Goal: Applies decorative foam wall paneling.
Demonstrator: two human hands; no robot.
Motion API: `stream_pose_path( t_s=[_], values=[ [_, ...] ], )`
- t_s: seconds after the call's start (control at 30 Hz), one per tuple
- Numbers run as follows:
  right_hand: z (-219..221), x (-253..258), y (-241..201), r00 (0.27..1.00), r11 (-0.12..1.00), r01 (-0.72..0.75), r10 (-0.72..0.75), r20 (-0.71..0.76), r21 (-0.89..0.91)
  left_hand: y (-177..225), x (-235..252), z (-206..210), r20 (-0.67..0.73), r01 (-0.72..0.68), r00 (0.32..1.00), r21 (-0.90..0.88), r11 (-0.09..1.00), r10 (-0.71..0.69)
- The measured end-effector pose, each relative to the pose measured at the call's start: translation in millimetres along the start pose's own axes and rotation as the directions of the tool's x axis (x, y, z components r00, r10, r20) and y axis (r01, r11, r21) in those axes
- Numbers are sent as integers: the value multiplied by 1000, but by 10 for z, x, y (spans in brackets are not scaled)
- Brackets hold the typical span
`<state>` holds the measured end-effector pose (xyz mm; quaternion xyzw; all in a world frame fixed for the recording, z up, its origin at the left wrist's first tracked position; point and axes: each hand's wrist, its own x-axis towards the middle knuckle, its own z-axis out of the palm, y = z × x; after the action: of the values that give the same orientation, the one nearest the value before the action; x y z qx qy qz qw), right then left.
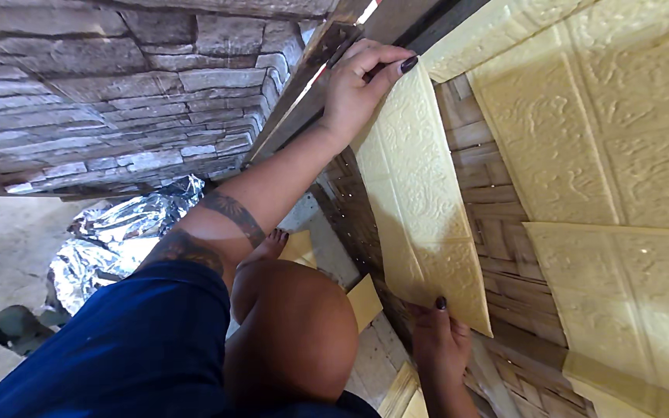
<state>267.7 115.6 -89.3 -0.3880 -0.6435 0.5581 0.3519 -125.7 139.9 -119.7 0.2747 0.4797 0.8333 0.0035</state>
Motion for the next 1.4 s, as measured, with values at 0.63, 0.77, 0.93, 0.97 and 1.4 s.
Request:
stream_pose_path(
  t_s=[0.63, 0.77, 0.93, 0.97, 1.4],
  values=[
    [46, 40, -27, 997, 998, -42, 45, -61, 36, 140, -371, 22, 246, -177, 967, 489, 854, 60],
    [5, 51, -18, 997, 1000, -28, 29, -69, 7, 237, -347, 26, 249, -184, 968, 585, 789, 41],
    [22, 80, -34, 997, 1000, -18, 17, -74, -12, 16, -311, -30, 274, -289, 951, 615, 734, 145],
    [20, 85, -37, 997, 1000, -16, 15, -79, -6, -102, -290, -99, 285, -300, 945, 566, 768, 159],
    [10, 112, -123, 996, 999, -47, 46, -73, -4, -334, -817, -667, 91, 783, 618, 19, 622, -781]
  ],
)
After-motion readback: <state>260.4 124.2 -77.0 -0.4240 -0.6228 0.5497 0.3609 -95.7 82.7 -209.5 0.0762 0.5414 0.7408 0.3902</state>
